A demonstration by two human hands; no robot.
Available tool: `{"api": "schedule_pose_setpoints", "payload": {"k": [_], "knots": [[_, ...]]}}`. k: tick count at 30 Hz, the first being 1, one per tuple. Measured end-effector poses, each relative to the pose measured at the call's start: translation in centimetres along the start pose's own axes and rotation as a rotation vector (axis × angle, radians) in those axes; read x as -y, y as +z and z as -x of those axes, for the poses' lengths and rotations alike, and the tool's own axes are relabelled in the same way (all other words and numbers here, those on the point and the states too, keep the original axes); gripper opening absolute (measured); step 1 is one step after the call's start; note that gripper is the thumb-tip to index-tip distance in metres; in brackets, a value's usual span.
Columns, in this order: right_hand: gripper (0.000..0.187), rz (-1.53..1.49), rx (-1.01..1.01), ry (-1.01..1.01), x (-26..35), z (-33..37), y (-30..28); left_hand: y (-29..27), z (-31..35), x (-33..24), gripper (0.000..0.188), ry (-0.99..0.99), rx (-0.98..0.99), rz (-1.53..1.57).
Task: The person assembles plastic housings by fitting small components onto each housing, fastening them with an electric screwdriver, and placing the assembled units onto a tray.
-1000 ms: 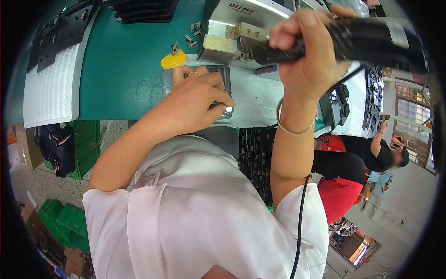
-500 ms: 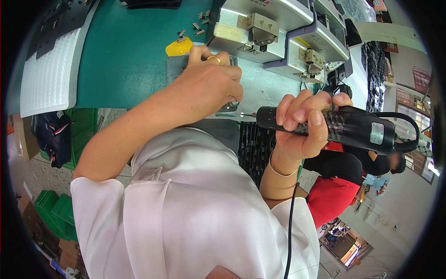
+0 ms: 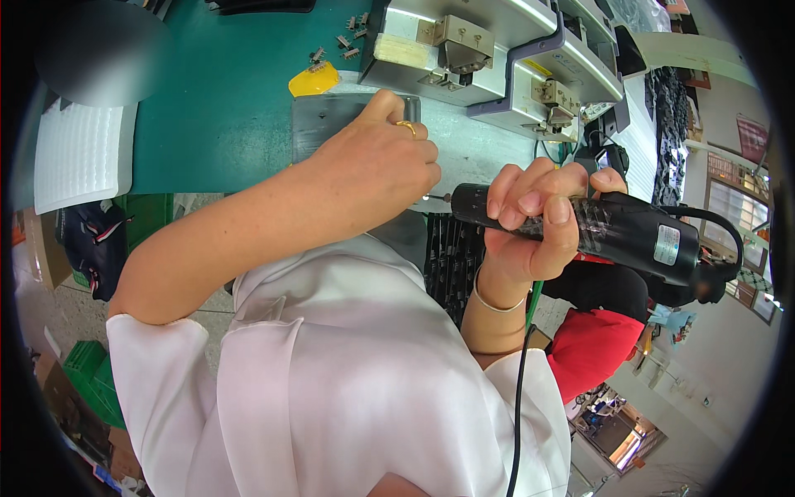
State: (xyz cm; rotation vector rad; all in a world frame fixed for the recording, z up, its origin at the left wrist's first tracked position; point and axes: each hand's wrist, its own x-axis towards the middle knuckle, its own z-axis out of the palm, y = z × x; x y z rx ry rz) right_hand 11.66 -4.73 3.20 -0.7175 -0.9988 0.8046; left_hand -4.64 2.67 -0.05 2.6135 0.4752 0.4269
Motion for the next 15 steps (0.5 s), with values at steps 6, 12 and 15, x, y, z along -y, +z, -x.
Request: {"api": "schedule_pose_setpoints", "payload": {"k": [6,12,15], "knots": [[0.049,0.071,-0.002,-0.023,-0.51,0.35,0.7,-0.21,-0.2,0.59,0.008,0.05,0.011,0.047],[0.049,0.1,-0.015,-0.036,-0.82,0.34,1.05,-0.49,-0.34,0.72,0.009,0.059,0.03,0.043],[0.049,0.105,0.004,-0.035,-0.87,0.38,0.85,-0.49,-0.29,0.82,0.01,0.054,0.034,0.053]]}}
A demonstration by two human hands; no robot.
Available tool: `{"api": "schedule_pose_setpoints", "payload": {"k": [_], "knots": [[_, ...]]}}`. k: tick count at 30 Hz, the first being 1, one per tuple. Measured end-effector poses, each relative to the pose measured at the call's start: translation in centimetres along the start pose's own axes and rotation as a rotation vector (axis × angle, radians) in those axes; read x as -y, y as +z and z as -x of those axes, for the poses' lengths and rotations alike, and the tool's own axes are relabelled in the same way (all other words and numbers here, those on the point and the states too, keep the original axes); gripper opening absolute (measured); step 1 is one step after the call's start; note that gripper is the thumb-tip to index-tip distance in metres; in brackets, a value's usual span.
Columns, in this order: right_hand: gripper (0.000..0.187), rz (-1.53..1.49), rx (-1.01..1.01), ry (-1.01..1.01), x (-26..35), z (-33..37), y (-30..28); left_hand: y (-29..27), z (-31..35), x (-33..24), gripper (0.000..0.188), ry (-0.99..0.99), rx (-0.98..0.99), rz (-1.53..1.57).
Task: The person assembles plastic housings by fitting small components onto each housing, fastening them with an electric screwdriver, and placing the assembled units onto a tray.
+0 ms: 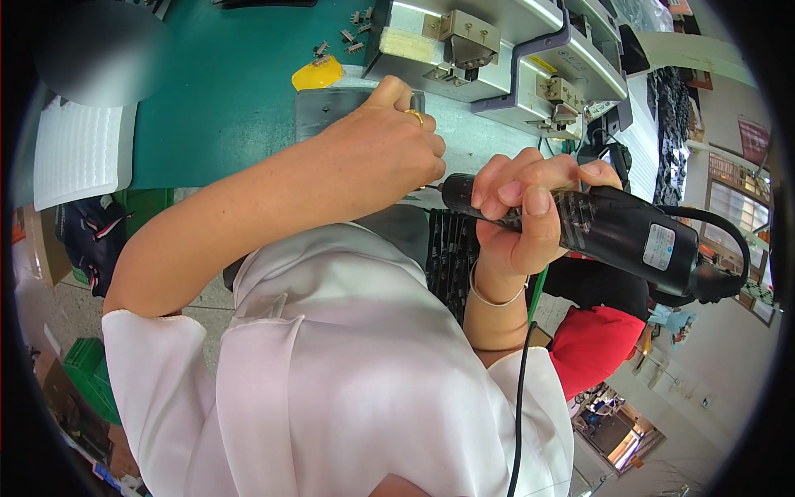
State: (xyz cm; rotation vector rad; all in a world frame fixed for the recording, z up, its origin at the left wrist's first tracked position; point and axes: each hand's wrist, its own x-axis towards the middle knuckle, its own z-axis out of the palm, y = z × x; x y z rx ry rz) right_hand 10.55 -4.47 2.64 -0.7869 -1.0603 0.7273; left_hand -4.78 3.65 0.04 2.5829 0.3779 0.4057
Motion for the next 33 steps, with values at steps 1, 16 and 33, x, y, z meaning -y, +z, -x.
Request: {"api": "schedule_pose_setpoints", "payload": {"k": [1,16,33], "knots": [[0.05,0.004,0.014,0.003,0.0,0.0,0.0,0.0,0.0,0.0,0.01,0.003,-0.01,0.011],[0.045,-0.001,0.1,-0.012,-0.8,0.0,1.1,0.5,0.0,1.0,0.012,0.017,-0.009,-0.025],[0.048,0.152,-0.038,-0.088,-0.7,1.3,1.3,1.0,3.3,1.6,0.023,-0.18,-0.195,0.242]]}}
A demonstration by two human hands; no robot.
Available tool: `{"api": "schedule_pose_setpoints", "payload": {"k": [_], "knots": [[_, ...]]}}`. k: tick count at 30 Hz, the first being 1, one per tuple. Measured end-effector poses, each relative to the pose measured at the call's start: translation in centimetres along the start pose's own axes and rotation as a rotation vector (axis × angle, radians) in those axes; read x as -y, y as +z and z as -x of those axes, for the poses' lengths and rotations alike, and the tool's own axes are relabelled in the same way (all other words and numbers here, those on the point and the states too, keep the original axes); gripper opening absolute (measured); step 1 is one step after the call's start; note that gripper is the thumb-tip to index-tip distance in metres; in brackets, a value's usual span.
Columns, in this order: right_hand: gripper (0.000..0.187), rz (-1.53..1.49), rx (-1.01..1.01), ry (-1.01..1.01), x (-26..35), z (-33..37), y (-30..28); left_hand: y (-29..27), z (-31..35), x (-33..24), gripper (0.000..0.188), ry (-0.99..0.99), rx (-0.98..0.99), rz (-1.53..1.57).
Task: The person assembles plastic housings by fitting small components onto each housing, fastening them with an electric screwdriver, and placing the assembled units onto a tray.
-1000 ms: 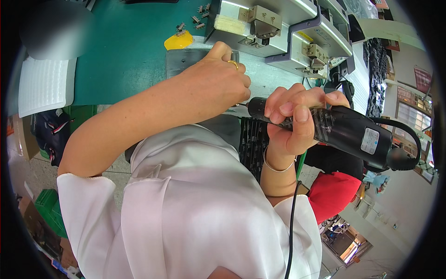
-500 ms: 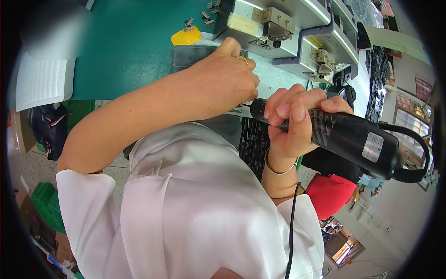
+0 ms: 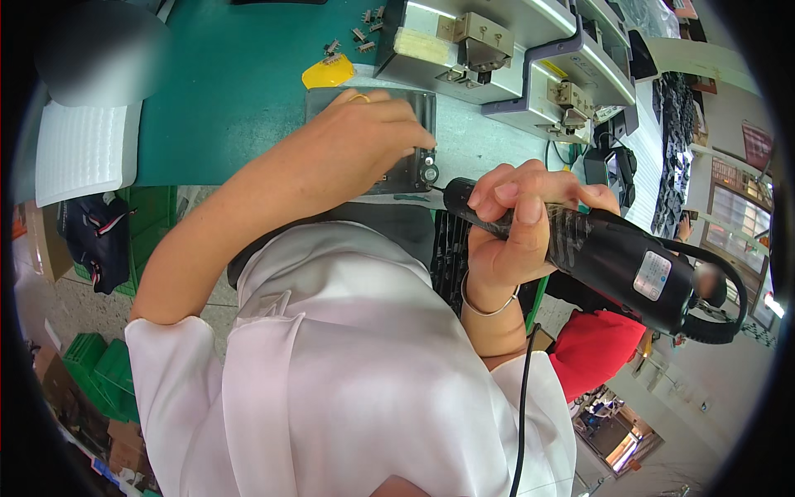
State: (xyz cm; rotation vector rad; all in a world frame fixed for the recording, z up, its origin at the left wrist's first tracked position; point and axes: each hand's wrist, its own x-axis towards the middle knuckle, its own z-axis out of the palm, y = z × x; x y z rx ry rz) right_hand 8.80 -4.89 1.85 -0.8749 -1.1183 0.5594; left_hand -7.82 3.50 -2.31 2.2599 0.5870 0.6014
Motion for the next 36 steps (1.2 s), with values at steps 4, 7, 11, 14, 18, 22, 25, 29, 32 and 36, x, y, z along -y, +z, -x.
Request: {"api": "schedule_pose_setpoints", "payload": {"k": [4,7,11,14,18,22,25,29,32,36], "knots": [[0.05,-0.122,-0.089,0.001,0.4,-0.2,-0.7,0.1,0.4,-0.5,0.021,-0.091,-0.077,-0.015],[0.046,-0.183,-0.117,-0.032,0.8,-1.0,-2.7,0.5,0.5,-0.9,0.021,-0.114,-0.109,0.025],[0.04,-0.16,-0.166,-0.099,1.5,-2.6,-4.7,1.3,-0.4,-1.9,0.021,-0.041,-0.12,0.036],[0.036,-0.152,-0.233,-0.198,1.3,-4.2,-6.7,2.1,-1.0,-2.7,0.018,-0.05,-0.069,-0.012],[0.036,-0.089,-0.339,-0.315,2.3,-7.3,-8.7,2.4,-1.0,-2.4,0.011,-0.101,-0.063,0.01],[0.042,-0.033,-0.34,-0.414,2.1,-9.7,-8.1,2.4,-1.3,-2.6,0.006,-0.117,-0.064,0.026],[0.043,0.081,-0.273,-0.387,1.2,-10.3,-7.8,2.5,-1.3,-2.9,0.009,-0.148,-0.07,0.003],[0.046,0.094,-0.278,-0.388,0.4,-10.5,-7.7,2.7,-1.3,-3.1,0.012,-0.14,-0.118,-0.043],[0.045,0.104,-0.288,-0.364,0.4,-10.5,-7.9,2.7,-1.3,-3.2,0.013,-0.146,-0.126,-0.055],[0.044,0.113,-0.28,-0.347,-0.1,-10.7,-8.0,2.6,-1.2,-3.3,0.014,-0.159,-0.113,-0.054]]}}
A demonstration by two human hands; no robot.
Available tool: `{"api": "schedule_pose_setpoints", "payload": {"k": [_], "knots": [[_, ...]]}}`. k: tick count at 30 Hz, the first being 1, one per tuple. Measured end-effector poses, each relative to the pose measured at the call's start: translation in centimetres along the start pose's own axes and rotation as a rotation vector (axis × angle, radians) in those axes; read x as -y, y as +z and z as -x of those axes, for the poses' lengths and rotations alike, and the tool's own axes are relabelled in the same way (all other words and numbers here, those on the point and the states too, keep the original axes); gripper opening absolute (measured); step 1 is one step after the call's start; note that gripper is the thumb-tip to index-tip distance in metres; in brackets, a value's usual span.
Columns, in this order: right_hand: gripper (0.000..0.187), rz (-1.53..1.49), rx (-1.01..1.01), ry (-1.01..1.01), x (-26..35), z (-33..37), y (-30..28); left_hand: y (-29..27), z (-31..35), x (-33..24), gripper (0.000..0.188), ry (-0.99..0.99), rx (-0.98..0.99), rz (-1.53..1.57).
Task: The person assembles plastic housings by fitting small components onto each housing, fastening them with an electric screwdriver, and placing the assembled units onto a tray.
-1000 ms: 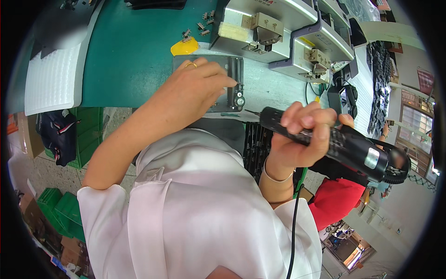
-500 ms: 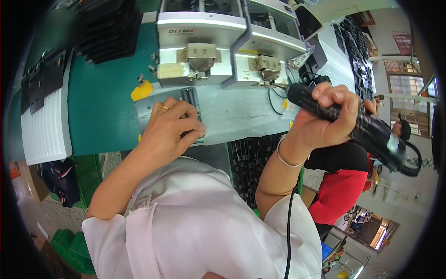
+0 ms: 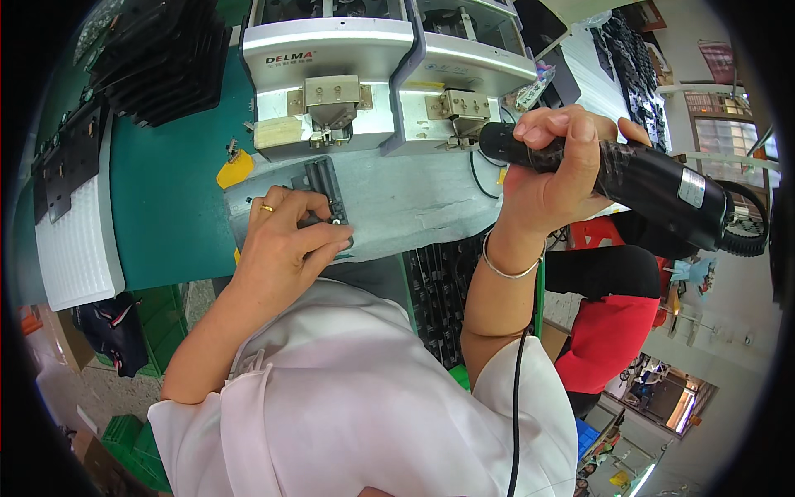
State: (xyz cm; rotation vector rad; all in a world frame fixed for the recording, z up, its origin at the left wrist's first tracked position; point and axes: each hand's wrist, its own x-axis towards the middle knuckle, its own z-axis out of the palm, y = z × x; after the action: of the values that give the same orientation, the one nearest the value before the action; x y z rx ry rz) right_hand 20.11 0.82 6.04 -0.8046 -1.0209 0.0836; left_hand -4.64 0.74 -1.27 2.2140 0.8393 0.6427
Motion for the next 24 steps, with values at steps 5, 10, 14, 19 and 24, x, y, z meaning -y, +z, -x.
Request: {"api": "schedule_pose_setpoints", "payload": {"k": [5,10,14,19,24], "knots": [[0.042,-0.103,0.115,0.088,-0.6,-0.8,-0.2,-0.1,0.8,0.1,0.019,0.032,-0.083,0.027],[0.037,-0.094,0.271,0.11,-1.1,-1.7,-0.1,-1.5,3.1,1.1,0.023,0.068,-0.203,-0.094],[0.038,-0.11,0.244,0.162,-0.7,-1.9,0.1,-2.3,5.9,2.2,0.025,-0.01,-0.299,-0.164],[0.037,-0.092,0.264,0.181,-0.7,-2.2,0.2,-2.0,7.9,3.1,0.027,-0.02,-0.379,-0.211],[0.04,-0.226,0.313,0.294,-0.5,-2.2,-0.2,-1.8,8.4,3.2,0.026,-0.002,-0.415,-0.221]]}}
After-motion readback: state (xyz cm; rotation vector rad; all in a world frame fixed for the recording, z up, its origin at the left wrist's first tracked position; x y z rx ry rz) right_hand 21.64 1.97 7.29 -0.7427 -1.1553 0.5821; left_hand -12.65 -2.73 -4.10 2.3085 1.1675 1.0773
